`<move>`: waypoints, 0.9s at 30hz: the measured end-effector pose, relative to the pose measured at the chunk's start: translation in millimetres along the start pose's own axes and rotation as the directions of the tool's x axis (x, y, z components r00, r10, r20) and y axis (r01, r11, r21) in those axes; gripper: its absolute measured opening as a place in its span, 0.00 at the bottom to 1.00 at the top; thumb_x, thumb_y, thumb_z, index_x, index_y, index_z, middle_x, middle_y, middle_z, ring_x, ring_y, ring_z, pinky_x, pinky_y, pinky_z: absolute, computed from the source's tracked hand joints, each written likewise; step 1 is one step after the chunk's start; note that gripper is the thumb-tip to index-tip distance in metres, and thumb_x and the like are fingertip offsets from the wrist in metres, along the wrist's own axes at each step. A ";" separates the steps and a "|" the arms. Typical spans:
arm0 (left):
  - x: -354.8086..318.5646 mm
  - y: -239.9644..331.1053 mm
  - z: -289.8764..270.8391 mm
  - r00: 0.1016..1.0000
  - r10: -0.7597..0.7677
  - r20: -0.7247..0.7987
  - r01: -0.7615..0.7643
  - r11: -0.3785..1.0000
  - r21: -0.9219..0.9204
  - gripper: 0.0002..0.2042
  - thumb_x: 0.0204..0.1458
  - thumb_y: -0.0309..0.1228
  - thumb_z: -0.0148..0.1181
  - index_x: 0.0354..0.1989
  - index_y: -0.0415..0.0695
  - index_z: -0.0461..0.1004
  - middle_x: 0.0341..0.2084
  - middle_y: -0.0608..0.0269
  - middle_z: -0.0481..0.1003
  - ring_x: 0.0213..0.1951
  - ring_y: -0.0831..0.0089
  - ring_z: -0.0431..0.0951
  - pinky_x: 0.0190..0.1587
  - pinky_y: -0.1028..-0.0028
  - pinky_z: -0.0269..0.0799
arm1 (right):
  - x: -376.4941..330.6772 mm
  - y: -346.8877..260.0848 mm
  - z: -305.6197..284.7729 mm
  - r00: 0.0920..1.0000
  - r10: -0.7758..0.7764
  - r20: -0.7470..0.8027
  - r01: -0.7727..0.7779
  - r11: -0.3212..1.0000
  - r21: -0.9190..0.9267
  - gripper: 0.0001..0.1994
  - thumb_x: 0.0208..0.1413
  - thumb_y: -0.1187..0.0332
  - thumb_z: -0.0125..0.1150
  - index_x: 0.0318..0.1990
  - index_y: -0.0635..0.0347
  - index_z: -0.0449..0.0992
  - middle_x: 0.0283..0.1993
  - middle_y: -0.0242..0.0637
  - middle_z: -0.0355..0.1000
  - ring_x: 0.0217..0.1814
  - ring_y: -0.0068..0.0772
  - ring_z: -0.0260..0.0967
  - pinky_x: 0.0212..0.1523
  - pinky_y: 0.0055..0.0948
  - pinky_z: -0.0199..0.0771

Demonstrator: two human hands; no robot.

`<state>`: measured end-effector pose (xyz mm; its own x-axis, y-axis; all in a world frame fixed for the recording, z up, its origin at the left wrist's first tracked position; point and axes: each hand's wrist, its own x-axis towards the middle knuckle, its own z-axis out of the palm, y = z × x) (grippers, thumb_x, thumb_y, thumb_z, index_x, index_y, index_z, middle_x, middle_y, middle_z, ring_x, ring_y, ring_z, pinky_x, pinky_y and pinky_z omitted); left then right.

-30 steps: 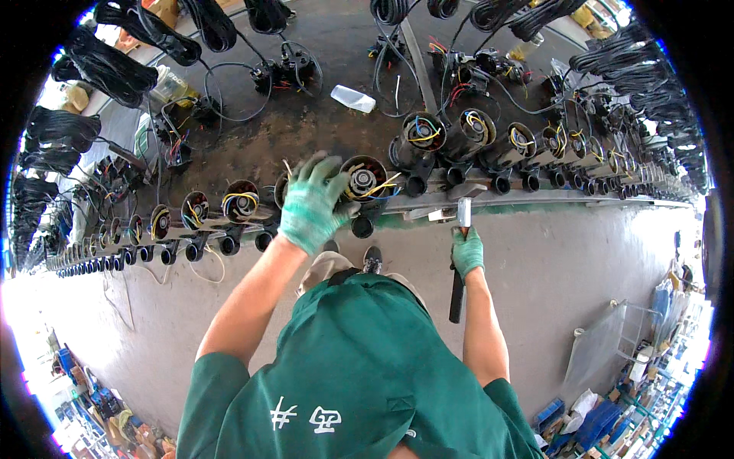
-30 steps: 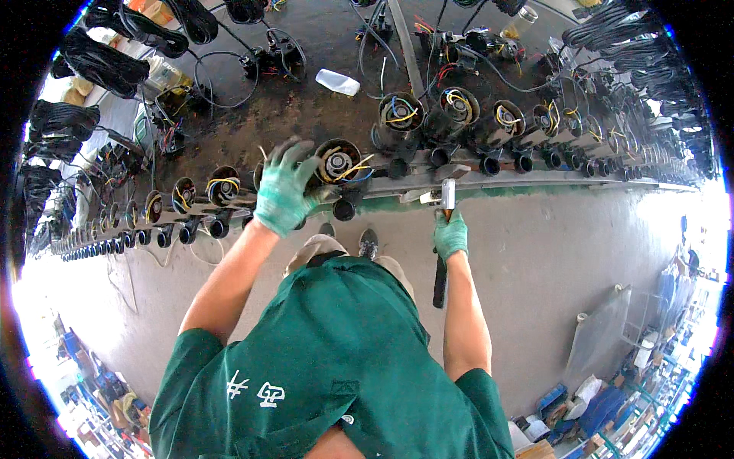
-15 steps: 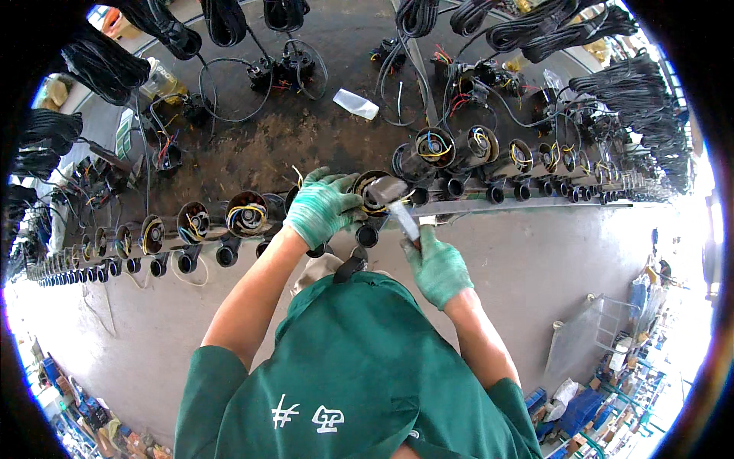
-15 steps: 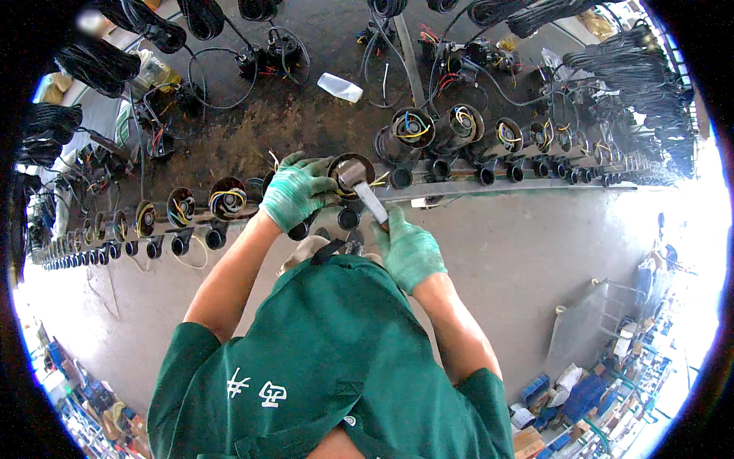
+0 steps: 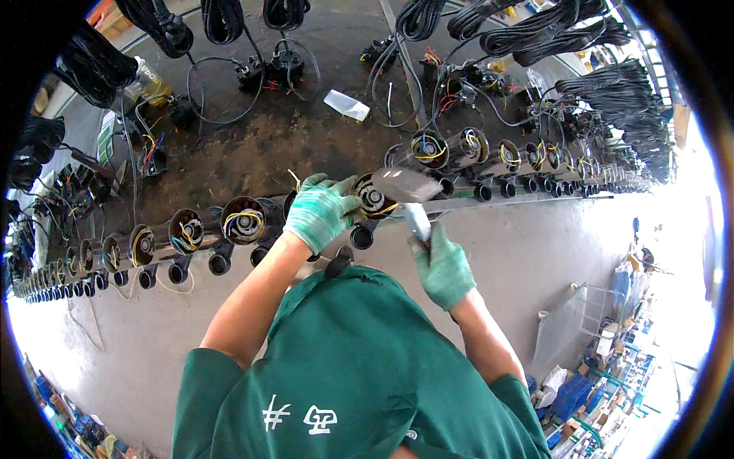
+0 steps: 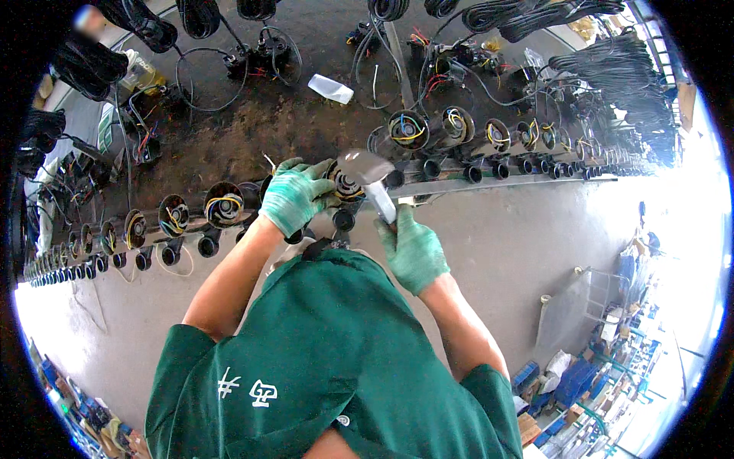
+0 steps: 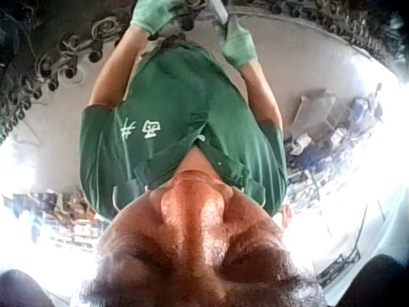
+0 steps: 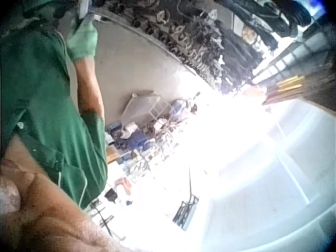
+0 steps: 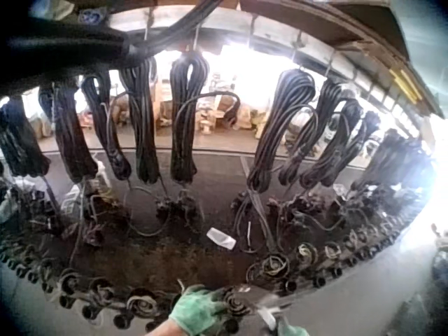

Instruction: The person walks to a workbench and uses a hammer to repeatedly tap the center of cylindrical electrical components arranged in a row. The person holds each component steady with one hand while striking it with the other, moving sequentially down the line of parts.

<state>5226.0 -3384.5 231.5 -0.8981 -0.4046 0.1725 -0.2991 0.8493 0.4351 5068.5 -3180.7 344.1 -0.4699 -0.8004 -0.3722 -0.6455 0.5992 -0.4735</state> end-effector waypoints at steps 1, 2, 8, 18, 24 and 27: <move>0.1 -2.2 2.6 1.000 0.011 0.005 -0.011 1.000 0.001 0.15 0.50 0.47 0.69 0.42 0.56 0.86 0.62 0.62 0.77 0.54 0.58 0.80 0.68 0.57 0.62 | 5.5 7.2 7.0 0.998 0.038 0.052 -0.034 0.996 -0.082 0.20 0.71 0.54 0.54 0.53 0.65 0.64 0.34 0.61 0.77 0.40 0.71 0.76 0.37 0.62 0.71; 0.3 -2.7 3.9 1.000 0.003 0.031 -0.003 1.000 -0.005 0.14 0.51 0.46 0.68 0.43 0.57 0.86 0.62 0.62 0.76 0.55 0.59 0.79 0.69 0.57 0.61 | 11.4 15.7 13.9 0.998 0.065 0.028 -0.063 0.996 -0.059 0.19 0.70 0.55 0.55 0.51 0.64 0.65 0.34 0.62 0.77 0.40 0.72 0.75 0.37 0.60 0.71; -1.1 -4.4 3.6 1.000 -0.002 0.009 0.002 1.000 -0.003 0.14 0.51 0.46 0.68 0.43 0.57 0.86 0.62 0.61 0.77 0.53 0.57 0.80 0.67 0.56 0.63 | 14.6 3.2 -0.2 0.992 0.079 -0.098 -0.064 0.987 0.149 0.15 0.68 0.61 0.62 0.45 0.65 0.69 0.28 0.55 0.75 0.28 0.57 0.74 0.33 0.47 0.72; 0.4 -3.4 2.0 0.999 -0.012 0.052 0.012 1.000 -0.004 0.14 0.53 0.45 0.66 0.46 0.58 0.85 0.63 0.60 0.76 0.55 0.60 0.79 0.68 0.55 0.61 | 22.7 17.6 23.3 0.994 0.104 0.009 -0.104 0.994 0.012 0.17 0.70 0.56 0.55 0.46 0.64 0.67 0.32 0.62 0.76 0.36 0.71 0.75 0.37 0.54 0.73; 0.2 -2.6 1.2 1.000 -0.008 0.011 0.008 1.000 -0.001 0.14 0.50 0.45 0.69 0.43 0.58 0.86 0.62 0.61 0.77 0.54 0.60 0.80 0.66 0.55 0.64 | -15.3 -26.9 -8.1 0.985 0.041 -0.169 0.000 0.972 0.236 0.20 0.70 0.55 0.56 0.51 0.66 0.65 0.33 0.63 0.77 0.40 0.72 0.76 0.37 0.60 0.70; -1.5 -3.5 1.5 1.000 -0.002 0.024 0.002 1.000 -0.005 0.14 0.49 0.44 0.70 0.44 0.58 0.86 0.62 0.62 0.76 0.54 0.60 0.80 0.67 0.55 0.64 | -1.0 -5.6 23.3 0.996 0.088 -0.032 -0.087 0.996 0.032 0.18 0.70 0.56 0.56 0.50 0.64 0.63 0.36 0.64 0.77 0.41 0.72 0.76 0.39 0.62 0.72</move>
<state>5227.9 -3386.4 228.4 -0.9050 -0.3981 0.1502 -0.2995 0.8467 0.4398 5086.6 -3182.8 328.5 -0.5440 -0.7446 -0.3868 -0.5824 0.6670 -0.4648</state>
